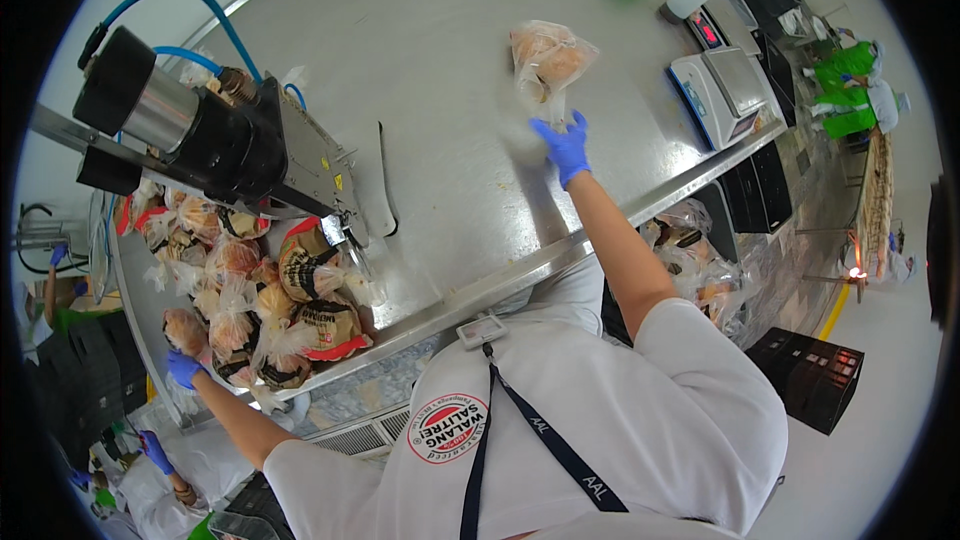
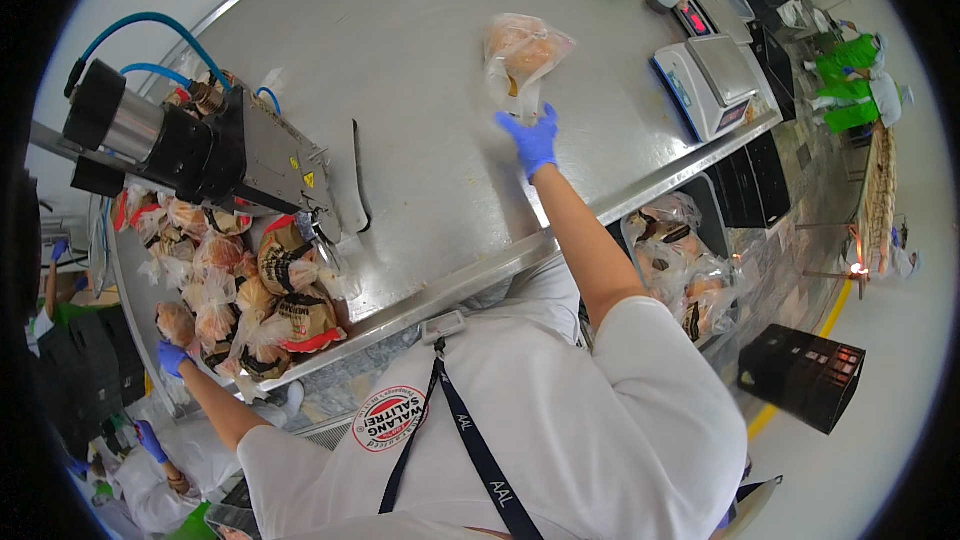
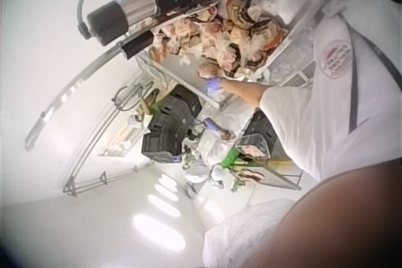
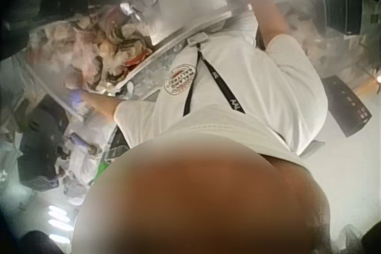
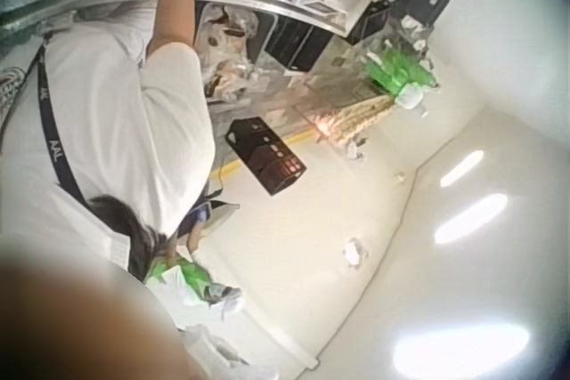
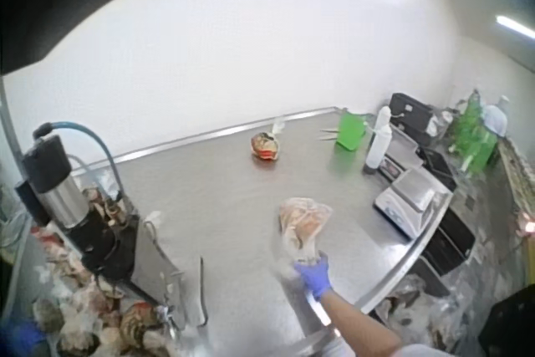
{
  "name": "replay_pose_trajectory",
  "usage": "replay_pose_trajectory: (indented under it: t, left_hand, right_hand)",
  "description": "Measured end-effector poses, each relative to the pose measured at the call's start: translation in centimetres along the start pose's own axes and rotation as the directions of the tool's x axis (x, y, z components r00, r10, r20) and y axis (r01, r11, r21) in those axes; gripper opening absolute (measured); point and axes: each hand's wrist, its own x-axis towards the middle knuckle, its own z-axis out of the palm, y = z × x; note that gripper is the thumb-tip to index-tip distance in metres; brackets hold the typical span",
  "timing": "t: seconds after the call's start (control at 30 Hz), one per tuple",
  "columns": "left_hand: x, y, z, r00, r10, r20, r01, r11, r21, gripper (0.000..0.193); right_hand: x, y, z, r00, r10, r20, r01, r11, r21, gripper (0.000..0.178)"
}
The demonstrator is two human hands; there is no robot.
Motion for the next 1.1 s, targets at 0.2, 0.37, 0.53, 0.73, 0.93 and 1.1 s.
replay_pose_trajectory:
  t: [0.2,0.37,0.53,0.73,0.93,1.1]
  left_hand:
    - [-5.9,7.3,-10.5,0.903,-0.427,-0.042,0.136,0.380,-0.915,0.032]
    - [-20.4,15.0,-28.3,0.963,-0.200,-0.182,-0.198,-0.062,-0.978,0.031]
    - [-35.1,28.1,-32.1,0.538,0.835,-0.118,0.205,-0.264,-0.942,0.043]
    - [-38.0,43.6,-27.8,0.446,0.862,-0.242,0.091,-0.312,-0.946,0.100]
    - [-39.4,50.3,-22.8,0.519,0.838,-0.170,0.599,-0.498,-0.627,0.075]
    - [-34.9,49.1,-23.2,0.496,0.832,0.247,0.798,-0.325,-0.507,0.045]
  right_hand:
    - [3.4,1.0,1.0,0.968,-0.245,-0.054,0.170,0.799,-0.576,0.049]
    - [4.6,-2.1,1.5,0.903,-0.380,0.199,0.409,0.621,-0.669,0.026]
    - [-0.7,-8.7,4.0,0.785,-0.531,0.320,0.620,0.654,-0.434,0.024]
    - [-10.2,-12.0,5.3,0.684,-0.470,0.558,0.584,0.812,-0.031,0.025]
    - [-16.7,-12.1,6.3,0.408,-0.327,0.852,0.635,0.772,-0.008,0.032]
    - [-11.0,-16.9,-2.6,0.336,-0.258,0.906,-0.007,0.961,0.276,0.060]
